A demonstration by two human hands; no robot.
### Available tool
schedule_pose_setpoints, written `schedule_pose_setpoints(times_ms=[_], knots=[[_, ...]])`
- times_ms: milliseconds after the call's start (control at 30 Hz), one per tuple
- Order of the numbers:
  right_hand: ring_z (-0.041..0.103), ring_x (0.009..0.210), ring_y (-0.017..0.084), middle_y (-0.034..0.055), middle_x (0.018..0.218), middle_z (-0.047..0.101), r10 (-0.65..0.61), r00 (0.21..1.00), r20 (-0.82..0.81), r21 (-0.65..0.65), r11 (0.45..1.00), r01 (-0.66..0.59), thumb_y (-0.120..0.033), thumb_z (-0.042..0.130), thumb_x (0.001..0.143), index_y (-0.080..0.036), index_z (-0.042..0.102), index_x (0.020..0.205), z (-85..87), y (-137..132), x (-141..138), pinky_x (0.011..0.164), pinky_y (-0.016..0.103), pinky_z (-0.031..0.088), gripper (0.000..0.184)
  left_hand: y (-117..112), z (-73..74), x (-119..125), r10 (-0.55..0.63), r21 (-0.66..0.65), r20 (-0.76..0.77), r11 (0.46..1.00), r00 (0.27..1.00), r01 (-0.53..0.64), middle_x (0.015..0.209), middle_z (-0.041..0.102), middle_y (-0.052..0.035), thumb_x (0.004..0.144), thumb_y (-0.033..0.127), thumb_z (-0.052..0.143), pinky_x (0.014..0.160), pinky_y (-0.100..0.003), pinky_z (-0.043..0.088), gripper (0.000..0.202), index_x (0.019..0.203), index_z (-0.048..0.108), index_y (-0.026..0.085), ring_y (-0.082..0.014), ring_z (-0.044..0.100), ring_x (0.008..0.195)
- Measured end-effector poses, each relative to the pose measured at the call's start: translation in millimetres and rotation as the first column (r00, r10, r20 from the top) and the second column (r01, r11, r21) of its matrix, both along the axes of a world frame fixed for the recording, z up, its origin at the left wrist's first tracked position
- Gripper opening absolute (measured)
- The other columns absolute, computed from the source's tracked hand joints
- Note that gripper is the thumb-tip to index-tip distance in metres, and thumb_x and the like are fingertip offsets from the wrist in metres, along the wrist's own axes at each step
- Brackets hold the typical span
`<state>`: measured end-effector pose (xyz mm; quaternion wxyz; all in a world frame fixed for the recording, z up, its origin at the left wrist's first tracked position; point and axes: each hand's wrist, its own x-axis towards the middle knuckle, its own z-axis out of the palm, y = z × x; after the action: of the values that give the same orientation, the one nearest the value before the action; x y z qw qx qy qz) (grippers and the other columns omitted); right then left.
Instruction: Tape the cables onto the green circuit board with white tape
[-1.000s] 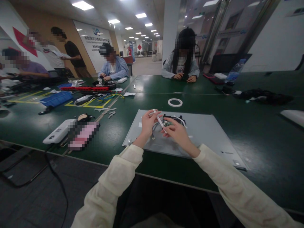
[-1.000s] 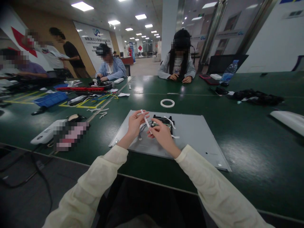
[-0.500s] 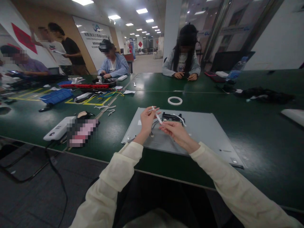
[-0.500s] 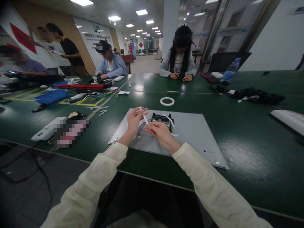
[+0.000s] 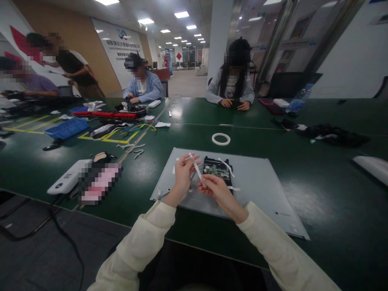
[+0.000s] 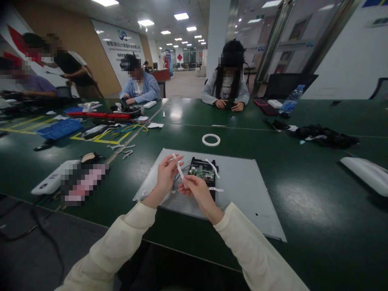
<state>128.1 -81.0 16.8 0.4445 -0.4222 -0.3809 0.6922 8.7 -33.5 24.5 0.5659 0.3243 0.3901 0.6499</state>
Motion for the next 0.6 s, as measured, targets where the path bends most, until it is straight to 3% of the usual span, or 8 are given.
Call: schedule_pose_setpoints(times_ms=[100,233,367,467,600], knots=[[0.062,0.062,0.014,0.0022,0.071,0.064,0.012,0.999,0.040,0.011,1.000,-0.013,-0.047,0.068,0.067,-0.017,0.055,0.087,-1.6,2.6,-0.6,0.061,0.027,0.052,0.038,-4.1,5.2,3.2,-0.042,-0.035,0.025,0.998,0.999,0.043,0.092,0.070,-0.0085,0.067,0.027,0.071,0.063,-0.024,0.051,0.030,0.093,0.061,0.015,-0.0156,0.067,0.072],[0.058,0.049,0.014,-0.0045,0.059,0.057,0.000,0.991,0.131,0.096,0.995,-0.012,-0.055,0.064,0.067,-0.020,0.047,0.089,-8.7,4.9,-0.9,0.051,0.027,0.049,0.045,-8.0,9.2,6.1,-0.151,-0.093,0.126,0.982,0.980,0.163,0.091,0.070,-0.0076,0.063,0.023,0.074,0.059,-0.019,0.050,0.029,0.089,0.063,0.016,-0.0127,0.066,0.069],[0.048,0.039,0.009,-0.0056,0.047,0.049,0.036,0.945,0.326,0.264,0.956,-0.127,-0.056,0.053,0.078,-0.018,0.053,0.078,-11.5,1.4,0.0,0.043,0.022,0.040,0.038,-9.0,10.1,7.5,-0.241,-0.109,0.088,0.962,0.966,0.250,0.086,0.071,-0.0079,0.063,0.024,0.075,0.053,-0.018,0.049,0.029,0.088,0.063,0.015,-0.0133,0.066,0.064],[0.043,0.033,0.009,-0.0041,0.038,0.044,0.055,0.921,0.385,0.281,0.944,-0.174,-0.058,0.045,0.082,-0.017,0.054,0.064,-9.8,-1.4,-0.3,0.039,0.021,0.034,0.045,-8.4,10.0,8.2,-0.207,-0.049,-0.014,0.977,0.978,0.206,0.085,0.071,-0.0091,0.065,0.030,0.074,0.051,-0.020,0.049,0.030,0.089,0.063,0.015,-0.0166,0.067,0.063],[0.045,0.033,0.010,-0.0053,0.037,0.040,0.032,0.961,0.274,0.256,0.961,-0.105,-0.061,0.048,0.079,-0.018,0.048,0.055,-6.4,-0.8,-1.4,0.040,0.022,0.037,0.049,-7.3,9.1,9.5,-0.121,-0.011,-0.102,0.993,0.987,0.121,0.084,0.071,-0.0094,0.065,0.033,0.073,0.055,-0.023,0.051,0.031,0.089,0.063,0.015,-0.0189,0.068,0.066]])
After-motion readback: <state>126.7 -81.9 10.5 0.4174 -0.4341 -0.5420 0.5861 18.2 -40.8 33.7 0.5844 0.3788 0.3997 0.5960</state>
